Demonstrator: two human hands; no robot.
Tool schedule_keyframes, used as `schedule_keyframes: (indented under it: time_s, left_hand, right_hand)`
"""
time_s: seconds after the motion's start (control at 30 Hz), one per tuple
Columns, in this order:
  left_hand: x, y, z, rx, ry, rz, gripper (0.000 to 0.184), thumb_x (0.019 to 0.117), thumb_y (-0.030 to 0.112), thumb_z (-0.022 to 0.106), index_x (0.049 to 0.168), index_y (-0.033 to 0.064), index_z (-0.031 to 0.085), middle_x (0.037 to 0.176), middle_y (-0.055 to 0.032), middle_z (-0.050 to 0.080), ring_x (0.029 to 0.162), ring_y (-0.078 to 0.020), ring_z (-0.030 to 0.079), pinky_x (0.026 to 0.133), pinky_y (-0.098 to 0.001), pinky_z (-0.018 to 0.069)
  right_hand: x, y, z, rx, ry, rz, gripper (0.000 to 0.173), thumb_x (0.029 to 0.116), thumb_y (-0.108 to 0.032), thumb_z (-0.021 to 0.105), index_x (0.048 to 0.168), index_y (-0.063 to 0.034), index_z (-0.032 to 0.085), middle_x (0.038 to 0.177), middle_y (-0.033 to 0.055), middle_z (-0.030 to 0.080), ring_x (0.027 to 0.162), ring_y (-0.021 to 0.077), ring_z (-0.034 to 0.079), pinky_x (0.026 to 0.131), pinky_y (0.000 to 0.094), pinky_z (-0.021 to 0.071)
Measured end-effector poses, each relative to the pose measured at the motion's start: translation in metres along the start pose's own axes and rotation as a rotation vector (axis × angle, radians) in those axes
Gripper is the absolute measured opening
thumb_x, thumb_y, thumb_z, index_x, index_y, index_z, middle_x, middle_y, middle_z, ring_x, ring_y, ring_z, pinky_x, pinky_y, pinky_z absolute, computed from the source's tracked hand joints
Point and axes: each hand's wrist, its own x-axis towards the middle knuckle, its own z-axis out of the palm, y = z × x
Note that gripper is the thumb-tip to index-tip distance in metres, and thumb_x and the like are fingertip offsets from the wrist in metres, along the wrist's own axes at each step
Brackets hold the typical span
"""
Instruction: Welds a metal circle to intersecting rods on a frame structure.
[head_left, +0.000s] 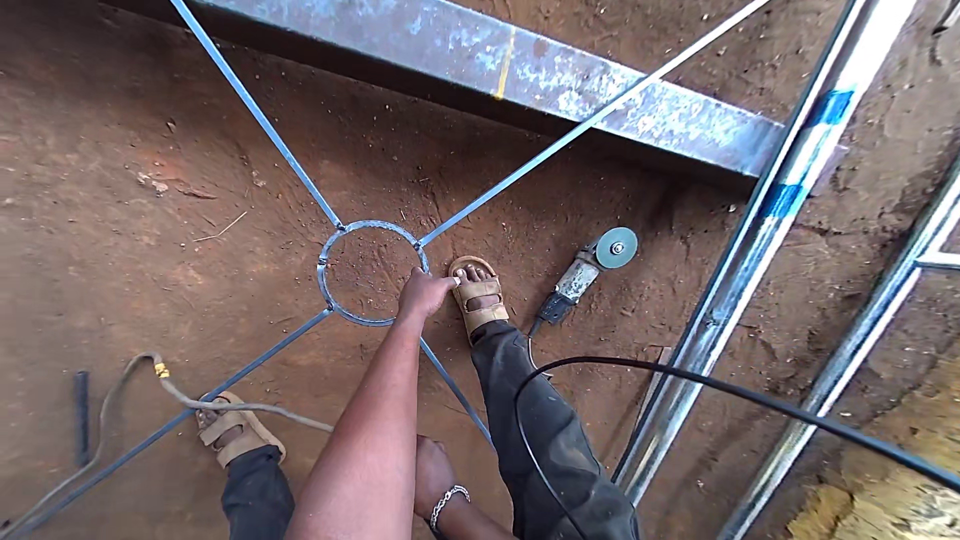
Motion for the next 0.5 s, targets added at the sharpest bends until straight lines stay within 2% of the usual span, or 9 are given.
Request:
schedule_keyframes:
  time_s: [0.1, 0.17, 0.23, 0.3, 0.37, 0.43, 0.5]
  left_hand:
    - [0.000, 0.001, -0.001, -0.007, 0.006, 0.006, 0.077, 0.0898, 0.050, 0.075, 0.142, -0.0002, 0.049, 0.128, -0.0270, 0.062, 0.121, -0.0421, 0.059, 0.099, -0.0646, 0.0471]
    - [0.001, 0.001, -0.002, -0.020, -0.009, 0.007, 0.078, 0.0910, 0.051, 0.073, 0.143, -0.0003, 0.047, 0.128, -0.0267, 0.062, 0.121, -0.0414, 0.059, 0.098, -0.0634, 0.0476]
    - [-0.002, -0.002, -0.007, -0.051, -0.054, 0.016, 0.082, 0.0931, 0.051, 0.071, 0.148, -0.0011, 0.041, 0.134, -0.0278, 0.059, 0.127, -0.0415, 0.056, 0.103, -0.0629, 0.0456]
    - [-0.003, -0.007, -0.016, -0.121, -0.083, 0.050, 0.078, 0.0960, 0.049, 0.070, 0.151, 0.0003, 0.042, 0.142, -0.0274, 0.055, 0.134, -0.0411, 0.052, 0.108, -0.0631, 0.0416]
    - [-0.002, -0.014, -0.031, -0.190, -0.013, 0.082, 0.069, 0.0977, 0.044, 0.068, 0.149, 0.0028, 0.047, 0.142, -0.0242, 0.057, 0.133, -0.0395, 0.053, 0.108, -0.0626, 0.0429]
    - [0.000, -0.019, -0.052, -0.185, 0.114, 0.071, 0.064, 0.1004, 0.040, 0.064, 0.150, 0.0034, 0.047, 0.143, -0.0231, 0.056, 0.135, -0.0394, 0.052, 0.109, -0.0628, 0.0420]
    - [0.010, -0.022, -0.071, 0.100, 0.229, 0.052, 0.065, 0.1013, 0.041, 0.061, 0.151, 0.0030, 0.045, 0.145, -0.0237, 0.055, 0.133, -0.0413, 0.054, 0.108, -0.0635, 0.0444]
  right_hand:
    - [0.001, -0.002, -0.002, -0.015, -0.001, -0.009, 0.043, 0.0936, -0.049, 0.059, 0.110, -0.0102, 0.070, 0.107, 0.0128, 0.072, 0.105, 0.0287, 0.069, 0.089, 0.0528, 0.0536]
    - [0.006, 0.000, 0.000, -0.004, 0.007, -0.013, 0.048, 0.0906, -0.054, 0.061, 0.110, -0.0112, 0.070, 0.105, 0.0115, 0.073, 0.103, 0.0280, 0.070, 0.088, 0.0527, 0.0542]
    - [0.009, 0.001, 0.003, 0.016, 0.011, 0.003, 0.052, 0.0864, -0.058, 0.063, 0.110, -0.0123, 0.071, 0.103, 0.0106, 0.073, 0.100, 0.0274, 0.070, 0.086, 0.0530, 0.0548]
    - [0.011, 0.000, 0.001, 0.040, 0.025, 0.013, 0.051, 0.0833, -0.057, 0.065, 0.108, -0.0126, 0.071, 0.100, 0.0105, 0.072, 0.098, 0.0278, 0.070, 0.085, 0.0539, 0.0548]
    - [0.012, 0.000, 0.000, 0.047, 0.027, 0.012, 0.051, 0.0839, -0.058, 0.066, 0.107, -0.0126, 0.071, 0.098, 0.0103, 0.072, 0.096, 0.0279, 0.070, 0.084, 0.0537, 0.0550]
    - [0.012, -0.001, 0.001, 0.045, 0.027, 0.009, 0.052, 0.0849, -0.059, 0.066, 0.107, -0.0124, 0.071, 0.097, 0.0102, 0.072, 0.095, 0.0277, 0.070, 0.084, 0.0532, 0.0550]
    - [0.012, -0.001, 0.001, 0.037, 0.029, 0.009, 0.051, 0.0847, -0.058, 0.066, 0.106, -0.0123, 0.070, 0.097, 0.0101, 0.072, 0.095, 0.0275, 0.070, 0.084, 0.0527, 0.0548]
